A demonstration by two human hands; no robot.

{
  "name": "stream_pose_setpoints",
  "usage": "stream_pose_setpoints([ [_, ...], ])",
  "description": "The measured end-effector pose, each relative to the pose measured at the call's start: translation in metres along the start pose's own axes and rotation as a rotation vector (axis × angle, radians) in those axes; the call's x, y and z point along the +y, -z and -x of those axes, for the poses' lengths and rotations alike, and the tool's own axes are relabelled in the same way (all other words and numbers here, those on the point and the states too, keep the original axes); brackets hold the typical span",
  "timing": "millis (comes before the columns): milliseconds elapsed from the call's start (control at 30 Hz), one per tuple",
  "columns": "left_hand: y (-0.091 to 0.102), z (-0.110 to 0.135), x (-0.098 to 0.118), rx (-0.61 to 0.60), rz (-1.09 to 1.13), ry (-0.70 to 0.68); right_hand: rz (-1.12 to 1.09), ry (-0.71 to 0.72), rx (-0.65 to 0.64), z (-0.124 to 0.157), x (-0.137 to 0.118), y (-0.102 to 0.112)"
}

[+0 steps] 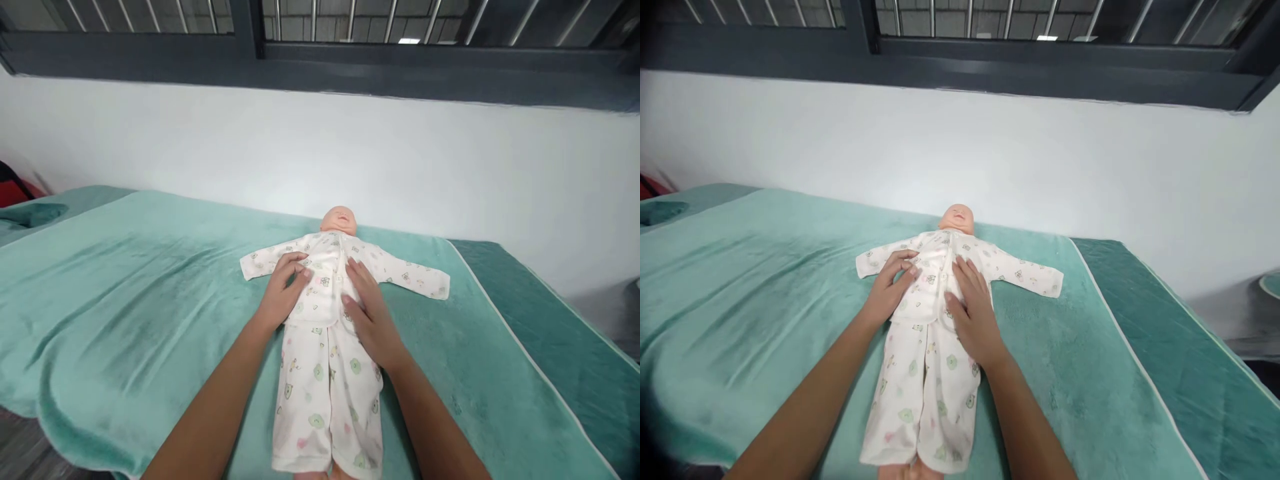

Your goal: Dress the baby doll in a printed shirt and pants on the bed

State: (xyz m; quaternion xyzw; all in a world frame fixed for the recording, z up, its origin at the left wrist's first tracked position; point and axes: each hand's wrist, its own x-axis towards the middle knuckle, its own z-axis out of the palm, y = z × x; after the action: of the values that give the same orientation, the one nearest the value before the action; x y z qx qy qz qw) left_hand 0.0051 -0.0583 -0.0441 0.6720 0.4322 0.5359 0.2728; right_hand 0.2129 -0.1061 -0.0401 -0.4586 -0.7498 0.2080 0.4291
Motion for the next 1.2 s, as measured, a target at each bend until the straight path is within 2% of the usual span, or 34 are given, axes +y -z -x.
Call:
stream_pose_setpoints([
  [233,0.024,0.076,0.001,-0.057,0.007,0.098,-0.036,-0.048,-0.029,0.088,-0.02,0.003],
  [333,0.028,0.099,0.0,-0.043,0.009,0.129,0.003,-0.1,0.07,0.106,-0.023,0.0],
  [400,0.027,0.105,0.002,-0.03,-0.038,0.141,0.078,-0.193,0.17,0.107,-0.021,-0.004],
  [467,0.025,0.105,0.005,-0.027,-0.099,0.144,0.181,-0.273,0.263,0.101,-0.015,-0.006],
  [567,0.022,0.096,0.008,-0.041,-0.175,0.145,0.295,-0.284,0.335,0.083,-0.006,-0.005],
  [733,0.017,0.083,0.008,0.024,-0.241,0.134,0.291,-0.328,0.298,0.064,0.0,0.005],
  [900,0.02,0.088,0.009,0.165,-0.188,0.067,0.302,-0.267,0.262,0.077,-0.006,0.008],
  [1000,0.025,0.091,0.01,0.096,-0.114,0.145,0.299,-0.267,0.208,0.082,-0.009,0.012],
  [1133,0.043,0.085,0.002,-0.114,-0.003,0.213,0.129,-0.234,0.035,0.08,-0.006,0.032],
  [1200,0.056,0.075,-0.012,-0.094,-0.037,0.207,-0.01,-0.237,-0.011,0.076,0.003,0.044],
])
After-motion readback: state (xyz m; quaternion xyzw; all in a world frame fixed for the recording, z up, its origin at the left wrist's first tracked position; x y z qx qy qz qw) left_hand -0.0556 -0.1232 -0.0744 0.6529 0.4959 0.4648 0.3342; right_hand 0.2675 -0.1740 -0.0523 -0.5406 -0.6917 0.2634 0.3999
